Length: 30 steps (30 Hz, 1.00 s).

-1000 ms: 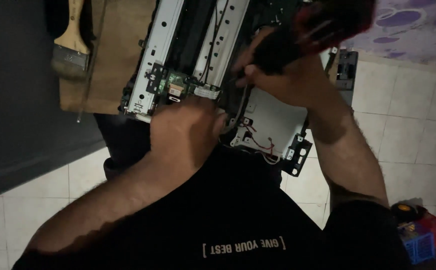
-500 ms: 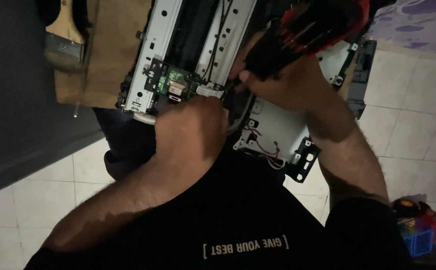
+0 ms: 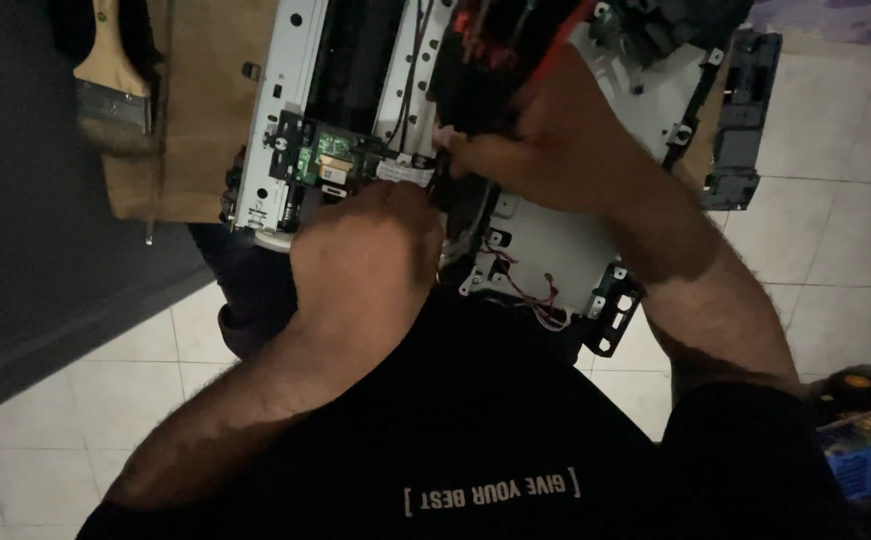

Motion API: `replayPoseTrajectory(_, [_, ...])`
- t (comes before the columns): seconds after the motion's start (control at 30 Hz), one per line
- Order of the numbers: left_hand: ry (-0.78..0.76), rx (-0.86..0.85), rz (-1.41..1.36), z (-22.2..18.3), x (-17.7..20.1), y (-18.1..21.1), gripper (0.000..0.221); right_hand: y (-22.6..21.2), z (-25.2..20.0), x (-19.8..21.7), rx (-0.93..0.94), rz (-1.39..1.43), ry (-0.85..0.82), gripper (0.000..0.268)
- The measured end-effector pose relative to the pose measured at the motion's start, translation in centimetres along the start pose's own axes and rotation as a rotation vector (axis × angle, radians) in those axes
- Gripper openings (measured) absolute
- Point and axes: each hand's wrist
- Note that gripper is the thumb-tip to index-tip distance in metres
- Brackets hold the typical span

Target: Removing a circuit board from a printer chassis by unscrewing fasteners and disconnecting ribbon cables.

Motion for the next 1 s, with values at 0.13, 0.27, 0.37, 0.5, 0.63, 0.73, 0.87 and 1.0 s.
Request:
replayPoseTrajectory(0.13, [0.052,-0.020,0.004,0.3,0.6,0.2,0.014,0.5,-0.4,0.1,0.059,-0.110,0.007,0.030])
replayPoseTrajectory(0.27, [0.086,-0.046,0.070,0.1,0.4,0.1,0.019,0.3,-0.2,0.1,0.032,-0.006,-0.001,0.017])
replayPoseTrajectory(0.37, [0.065,-0.055,0.016,0.2,0.6,0.2,0.017,1.2,-0.9,0.2,0.073,0.005,0.028,0.009])
replayPoseTrajectory(0.5, [0.154,-0.098,0.037,-0.2,0.0,0.1,0.020,1.4,-1.4,0.4,0.105,-0.068,0.030,0.010])
replayPoseTrajectory(0.63, [0.187,-0.098,0.017,-0.3,-0.1,0.0,0.019,2.8,-1.8,0.8,0.440,-0.183,0.064,0.008])
replayPoseTrajectory(0.73, [0.172,-0.090,-0.012,-0.2,0.1,0.0,0.019,1.0,-1.3,0.6,0.376,-0.091,0.053,0.008])
replayPoseTrajectory(0.87, [0.172,-0.093,-0.024,-0.2,0.2,0.0,0.018,-0.3,-0.7,0.4,0.091,0.072,0.005,0.010])
replayPoseTrajectory(1.0, [0.152,-0.091,0.004,-0.3,-0.2,-0.1,0.023,0.9,-0.9,0.2,0.237,0.035,0.020,0.007])
Point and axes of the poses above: each hand's wrist, its own z-axis towards the middle knuckle, its own x-axis out of the back of the hand, y = z × x, and after that the axes turned 10 degrees about y, right-handed
